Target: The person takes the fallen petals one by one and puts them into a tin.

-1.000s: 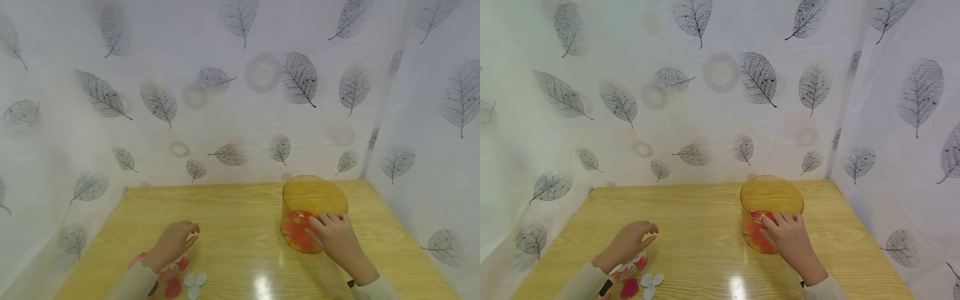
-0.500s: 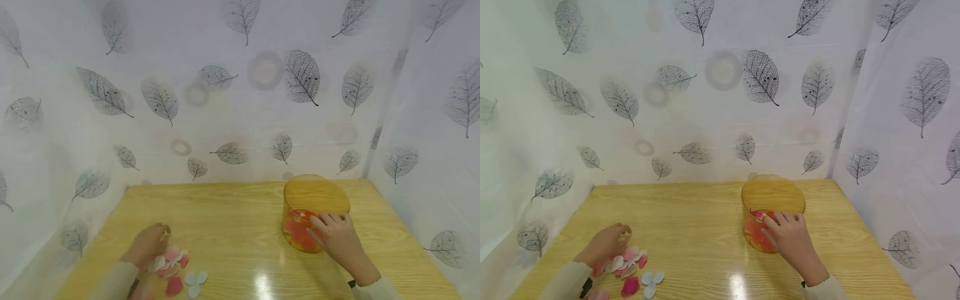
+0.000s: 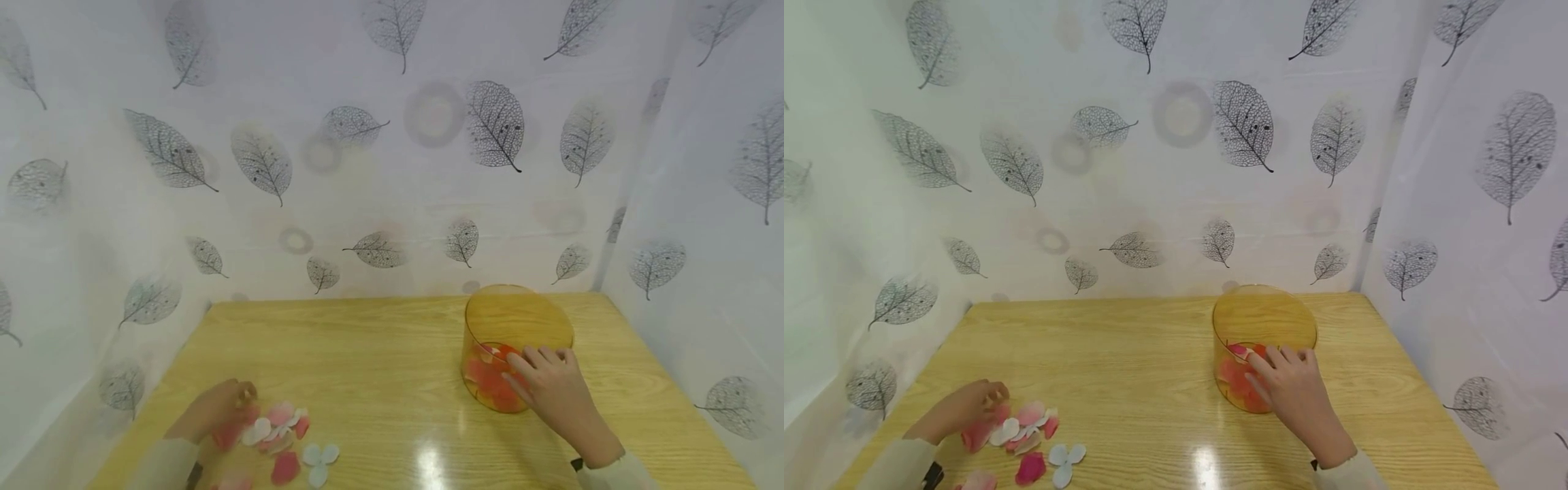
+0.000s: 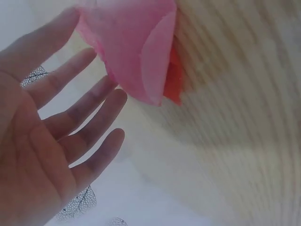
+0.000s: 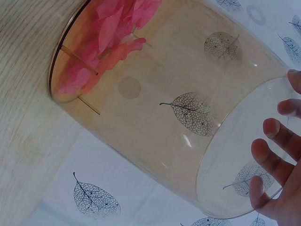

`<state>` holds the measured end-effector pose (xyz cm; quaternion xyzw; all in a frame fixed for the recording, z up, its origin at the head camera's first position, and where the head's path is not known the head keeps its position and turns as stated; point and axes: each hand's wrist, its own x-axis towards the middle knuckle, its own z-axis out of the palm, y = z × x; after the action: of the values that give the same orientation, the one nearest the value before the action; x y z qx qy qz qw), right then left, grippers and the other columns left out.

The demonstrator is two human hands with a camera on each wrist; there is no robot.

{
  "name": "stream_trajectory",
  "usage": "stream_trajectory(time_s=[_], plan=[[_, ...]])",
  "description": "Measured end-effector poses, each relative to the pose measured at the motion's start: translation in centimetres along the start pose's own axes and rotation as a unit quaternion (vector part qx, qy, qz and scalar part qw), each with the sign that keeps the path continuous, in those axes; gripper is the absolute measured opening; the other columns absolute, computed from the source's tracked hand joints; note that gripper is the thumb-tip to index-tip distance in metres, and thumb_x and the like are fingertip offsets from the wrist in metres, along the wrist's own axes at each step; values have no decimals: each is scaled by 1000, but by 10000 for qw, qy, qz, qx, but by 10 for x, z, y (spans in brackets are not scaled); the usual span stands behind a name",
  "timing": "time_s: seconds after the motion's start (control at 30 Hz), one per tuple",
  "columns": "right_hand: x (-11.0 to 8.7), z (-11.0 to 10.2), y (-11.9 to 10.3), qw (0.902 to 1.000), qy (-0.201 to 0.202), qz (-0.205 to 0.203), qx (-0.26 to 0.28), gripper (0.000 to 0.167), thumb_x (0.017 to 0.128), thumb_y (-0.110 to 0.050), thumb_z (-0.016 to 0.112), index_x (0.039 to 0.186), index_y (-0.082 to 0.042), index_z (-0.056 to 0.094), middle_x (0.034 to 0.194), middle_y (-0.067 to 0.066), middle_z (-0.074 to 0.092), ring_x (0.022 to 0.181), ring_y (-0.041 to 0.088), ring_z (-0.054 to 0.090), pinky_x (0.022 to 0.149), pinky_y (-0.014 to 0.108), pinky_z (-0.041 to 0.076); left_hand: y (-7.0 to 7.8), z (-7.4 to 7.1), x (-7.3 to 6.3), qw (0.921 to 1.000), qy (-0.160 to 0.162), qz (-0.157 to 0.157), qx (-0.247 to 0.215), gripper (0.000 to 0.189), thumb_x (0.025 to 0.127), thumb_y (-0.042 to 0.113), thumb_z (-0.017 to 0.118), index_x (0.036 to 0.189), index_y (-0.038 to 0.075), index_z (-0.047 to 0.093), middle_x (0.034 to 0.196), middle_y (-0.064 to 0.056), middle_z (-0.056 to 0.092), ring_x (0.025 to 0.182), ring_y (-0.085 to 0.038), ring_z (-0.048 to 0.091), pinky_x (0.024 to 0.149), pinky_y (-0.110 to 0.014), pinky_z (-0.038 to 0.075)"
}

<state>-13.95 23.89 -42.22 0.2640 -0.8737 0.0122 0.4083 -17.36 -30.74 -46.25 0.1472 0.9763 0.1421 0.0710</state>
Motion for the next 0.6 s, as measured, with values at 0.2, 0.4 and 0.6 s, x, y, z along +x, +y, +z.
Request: stream_trajectory(time_s=[0.2,0.4,0.6], plan=[[-1,1,1,10000,-8,3,5,55,100,-52,20,82,-15,57,67,1,50,58,21,50,58,42,37,3,4,-3,9985,-191,-292,-434,23,66,1,71,75,17,56,71,5,56,68,-13,50,63,-30,43],[-2,1,1,10000,10,4,23,55,100,-52,20,82,-15,57,66,0,49,57,21,50,57,43,38,7,9,-3,9954,-11,-710,-638,25,68,1,69,68,16,49,66,5,50,65,-12,44,61,-27,37],[-1,1,1,10000,46,-5,31,55,100,-52,20,82,-15,57,65,0,49,57,20,50,57,43,38,14,7,6,9921,126,-997,-755,20,73,0,63,66,14,51,63,3,50,56,-12,46,53,-24,37]])
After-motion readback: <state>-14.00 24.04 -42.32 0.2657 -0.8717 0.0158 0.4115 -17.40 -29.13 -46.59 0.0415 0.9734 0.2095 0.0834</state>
